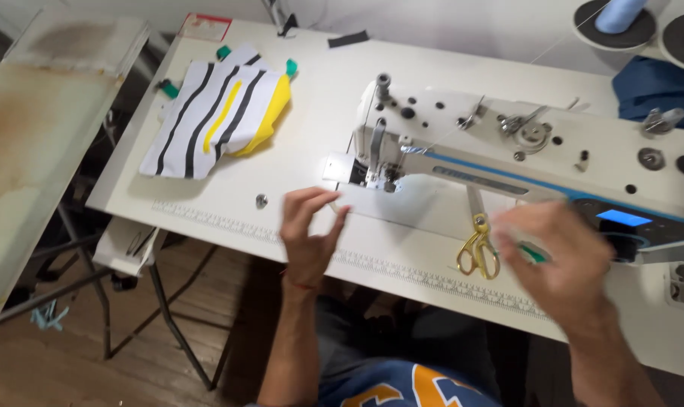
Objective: Threading an industrial sewing machine by guiding thread through tensioners and the needle eye.
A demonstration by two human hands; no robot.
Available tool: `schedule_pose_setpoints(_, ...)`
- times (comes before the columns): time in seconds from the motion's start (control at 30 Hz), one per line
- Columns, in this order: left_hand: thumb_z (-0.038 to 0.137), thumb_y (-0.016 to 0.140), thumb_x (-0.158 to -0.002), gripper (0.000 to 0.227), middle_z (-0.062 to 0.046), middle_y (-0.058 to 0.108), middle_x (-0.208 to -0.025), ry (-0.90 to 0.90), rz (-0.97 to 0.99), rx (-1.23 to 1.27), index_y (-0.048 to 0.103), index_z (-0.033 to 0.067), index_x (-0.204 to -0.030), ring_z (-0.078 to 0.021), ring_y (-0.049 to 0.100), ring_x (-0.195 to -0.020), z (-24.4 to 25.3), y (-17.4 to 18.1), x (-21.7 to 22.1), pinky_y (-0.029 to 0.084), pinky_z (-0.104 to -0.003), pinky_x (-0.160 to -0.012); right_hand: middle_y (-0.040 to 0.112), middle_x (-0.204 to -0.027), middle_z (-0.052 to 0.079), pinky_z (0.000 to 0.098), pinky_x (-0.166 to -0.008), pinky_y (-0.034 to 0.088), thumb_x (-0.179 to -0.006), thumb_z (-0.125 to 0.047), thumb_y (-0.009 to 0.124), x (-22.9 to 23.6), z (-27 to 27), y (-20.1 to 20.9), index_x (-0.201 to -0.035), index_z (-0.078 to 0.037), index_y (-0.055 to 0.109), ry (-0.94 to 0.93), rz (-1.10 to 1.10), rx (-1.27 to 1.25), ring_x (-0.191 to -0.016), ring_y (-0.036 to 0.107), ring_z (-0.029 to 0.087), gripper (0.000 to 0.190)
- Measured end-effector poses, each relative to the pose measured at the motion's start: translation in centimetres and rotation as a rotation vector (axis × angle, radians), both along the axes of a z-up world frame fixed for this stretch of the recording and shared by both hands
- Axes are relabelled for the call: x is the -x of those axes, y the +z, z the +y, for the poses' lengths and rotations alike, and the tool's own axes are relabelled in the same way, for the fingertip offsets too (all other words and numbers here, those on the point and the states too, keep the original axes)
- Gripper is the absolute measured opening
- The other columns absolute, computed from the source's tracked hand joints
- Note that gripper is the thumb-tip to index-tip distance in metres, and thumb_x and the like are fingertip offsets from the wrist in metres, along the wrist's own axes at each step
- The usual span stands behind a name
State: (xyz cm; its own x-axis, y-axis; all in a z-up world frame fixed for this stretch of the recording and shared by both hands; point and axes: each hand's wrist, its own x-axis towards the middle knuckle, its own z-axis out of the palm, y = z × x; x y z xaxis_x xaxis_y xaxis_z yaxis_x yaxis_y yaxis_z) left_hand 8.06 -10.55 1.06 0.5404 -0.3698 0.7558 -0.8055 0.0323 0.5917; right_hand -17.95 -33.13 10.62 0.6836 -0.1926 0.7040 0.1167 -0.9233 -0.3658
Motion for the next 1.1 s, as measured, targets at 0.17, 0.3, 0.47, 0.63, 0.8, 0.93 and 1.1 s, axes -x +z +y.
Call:
schedule_pose_setpoints(0.17,0.013,0.091,-0.108,0.024,-0.012,0.076,-0.12,-0.129,-0.072,-0.03,0.079,0.0062,-0.128,-0.0311,0.073,-0.112,-2.7,0.1,2.5,0.062,-0.043,-0.101,0.085,-0.109,0.003,0.0441,-0.099,0.057,-0.108,-0.025,0.081,0.4,3.7,-5.3,-0.111,-0.014,0.082,0.258,0.304,0.072,-0.099,0.078,0.027,0.012)
schedule_pose_setpoints(0.3,0.006,0.086,-0.11,0.015,-0.013,0.076,-0.117,-0.168,0.0,-0.057,0.082,0.004,-0.124,-0.0297,0.074,-0.109,-1.9,-2.8,3.7,0.061,-0.042,-0.104,0.08,-0.129,0.006,0.0498,-0.101,0.054,-0.117,-0.049,0.068,5.6,2.9,-9.5,-0.153,-0.016,0.072,0.517,0.914,0.089,-0.113,0.075,0.031,0.048)
schedule_pose_setpoints(0.47,0.006,0.072,-0.11,0.015,-0.015,0.078,-0.099,0.146,-0.033,0.067,0.084,-0.0001,-0.103,-0.0329,0.073,-0.093,4.5,-12.5,2.0,0.058,-0.045,-0.091,0.094,-0.121,-0.004,0.0322,-0.102,0.06,-0.099,-0.047,0.086,16.0,-3.8,-9.7,-0.126,-0.024,0.091,0.085,0.967,-0.535,-0.111,0.087,0.014,0.035)
schedule_pose_setpoints(0.63,0.042,0.043,-0.134,0.061,-0.014,0.066,-0.091,0.749,0.058,0.208,0.068,-0.0017,-0.1,-0.0304,0.061,-0.084,8.7,-13.8,-1.7,0.051,-0.046,-0.085,0.091,-0.106,0.002,0.0314,-0.081,0.056,-0.099,-0.016,0.091,26.7,-11.5,-14.1,-0.103,-0.012,0.091,-0.596,0.561,-0.616,-0.093,0.078,0.013,0.006)
schedule_pose_setpoints(0.8,0.051,0.062,-0.116,0.043,-0.002,0.064,-0.091,0.863,0.474,0.546,0.064,0.0114,-0.098,-0.0129,0.055,-0.076,10.3,-17.3,-5.0,0.045,-0.031,-0.066,0.072,-0.132,0.02,0.0431,-0.094,0.063,-0.104,-0.014,0.103,28.6,-17.8,-17.4,-0.144,0.005,0.086,-0.806,0.254,-0.27,-0.115,0.073,0.033,0.047)
schedule_pose_setpoints(0.93,0.045,0.063,-0.119,0.041,-0.001,0.059,-0.086,0.799,0.498,0.521,0.066,0.0101,-0.097,-0.0136,0.055,-0.076,8.8,-17.2,-3.7,0.045,-0.031,-0.063,0.075,-0.128,0.01,0.054,-0.119,0.046,-0.112,-0.02,0.094,27.5,-19.2,-18.7,-0.132,-0.008,0.091,-0.761,0.285,-0.161,-0.127,0.072,0.033,0.023)
schedule_pose_setpoints(1.1,0.046,0.057,-0.125,0.047,-0.006,0.063,-0.093,0.788,0.289,0.411,0.065,0.0069,-0.1,-0.0169,0.055,-0.08,8.0,-17.8,-3.0,0.047,-0.033,-0.072,0.081,-0.122,0.013,0.0409,-0.086,0.06,-0.107,0.004,0.091,27.1,-17.9,-16.9,-0.13,-0.002,0.085,-0.769,0.213,-0.392,-0.108,0.075,0.026,0.024)
